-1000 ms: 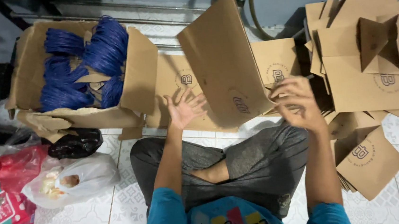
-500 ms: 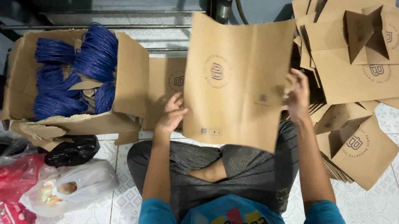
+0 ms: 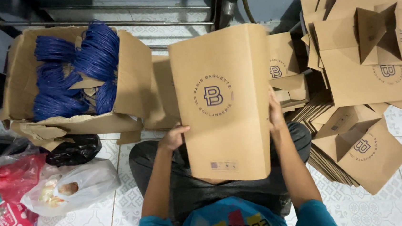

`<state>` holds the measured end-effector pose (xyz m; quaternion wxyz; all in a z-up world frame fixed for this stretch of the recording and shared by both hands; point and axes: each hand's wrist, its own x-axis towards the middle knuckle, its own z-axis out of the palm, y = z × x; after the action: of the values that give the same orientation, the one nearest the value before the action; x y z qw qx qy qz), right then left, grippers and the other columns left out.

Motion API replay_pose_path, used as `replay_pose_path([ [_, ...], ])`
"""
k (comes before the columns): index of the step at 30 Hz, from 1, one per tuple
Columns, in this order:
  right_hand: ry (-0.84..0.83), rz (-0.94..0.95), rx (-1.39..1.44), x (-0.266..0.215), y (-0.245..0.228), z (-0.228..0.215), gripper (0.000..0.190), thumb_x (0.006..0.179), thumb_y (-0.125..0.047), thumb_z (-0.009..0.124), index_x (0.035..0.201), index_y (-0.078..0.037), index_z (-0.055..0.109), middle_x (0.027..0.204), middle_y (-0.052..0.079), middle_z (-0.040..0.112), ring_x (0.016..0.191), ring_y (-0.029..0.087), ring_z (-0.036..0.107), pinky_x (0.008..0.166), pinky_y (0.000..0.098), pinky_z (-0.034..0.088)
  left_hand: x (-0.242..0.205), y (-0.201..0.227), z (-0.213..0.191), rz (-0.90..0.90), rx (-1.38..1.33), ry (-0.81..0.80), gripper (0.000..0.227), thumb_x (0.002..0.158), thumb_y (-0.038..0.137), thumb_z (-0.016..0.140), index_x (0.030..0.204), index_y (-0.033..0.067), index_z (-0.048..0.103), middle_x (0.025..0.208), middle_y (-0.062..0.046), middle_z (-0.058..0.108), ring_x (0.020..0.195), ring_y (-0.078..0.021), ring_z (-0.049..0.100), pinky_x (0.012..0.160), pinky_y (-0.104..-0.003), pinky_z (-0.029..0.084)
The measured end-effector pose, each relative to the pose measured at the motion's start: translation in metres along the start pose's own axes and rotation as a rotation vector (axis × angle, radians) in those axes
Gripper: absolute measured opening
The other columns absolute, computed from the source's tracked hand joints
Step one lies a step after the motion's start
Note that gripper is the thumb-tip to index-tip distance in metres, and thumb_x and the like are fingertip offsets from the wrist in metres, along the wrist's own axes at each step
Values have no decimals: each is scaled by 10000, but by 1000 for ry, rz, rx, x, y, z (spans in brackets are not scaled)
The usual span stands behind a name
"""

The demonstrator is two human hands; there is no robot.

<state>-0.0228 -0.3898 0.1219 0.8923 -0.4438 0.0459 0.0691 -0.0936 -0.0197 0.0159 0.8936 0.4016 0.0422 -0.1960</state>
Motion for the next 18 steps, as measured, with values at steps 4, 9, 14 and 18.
replay_pose_path([
  [4,-210,-128,-229,11,36,-6,533,950,-173,637,1430,-158,403,1394,108,522,1150,250,641,966,426,573,-24,29,94,-134,-45,120,451,817,65,770,1259,21,694,1136,-234,731,914,-358,742,798,-505,594],
  [9,-156,-173,-479,4,43,6,529,1018,-384,622,1436,-94,476,1376,208,588,1197,313,598,992,518,519,0,11,93,-182,49,366,524,775,241,880,1235,72,694,1087,-166,759,911,-272,747,828,-504,592],
  [14,-202,-144,-590,-12,18,42,766,832,-579,742,1402,-183,417,1319,177,600,1138,309,591,960,492,507,32,-48,34,-75,-178,486,395,735,216,819,1099,80,744,1018,-141,752,844,-286,713,879,-435,558],
  [18,-177,-191,-659,-15,21,64,752,805,-308,876,1261,-187,291,1253,169,540,1113,337,544,907,455,492,-1,-15,110,-53,-234,322,473,750,263,801,1197,120,738,1161,-165,747,981,-275,727,955,-436,540],
])
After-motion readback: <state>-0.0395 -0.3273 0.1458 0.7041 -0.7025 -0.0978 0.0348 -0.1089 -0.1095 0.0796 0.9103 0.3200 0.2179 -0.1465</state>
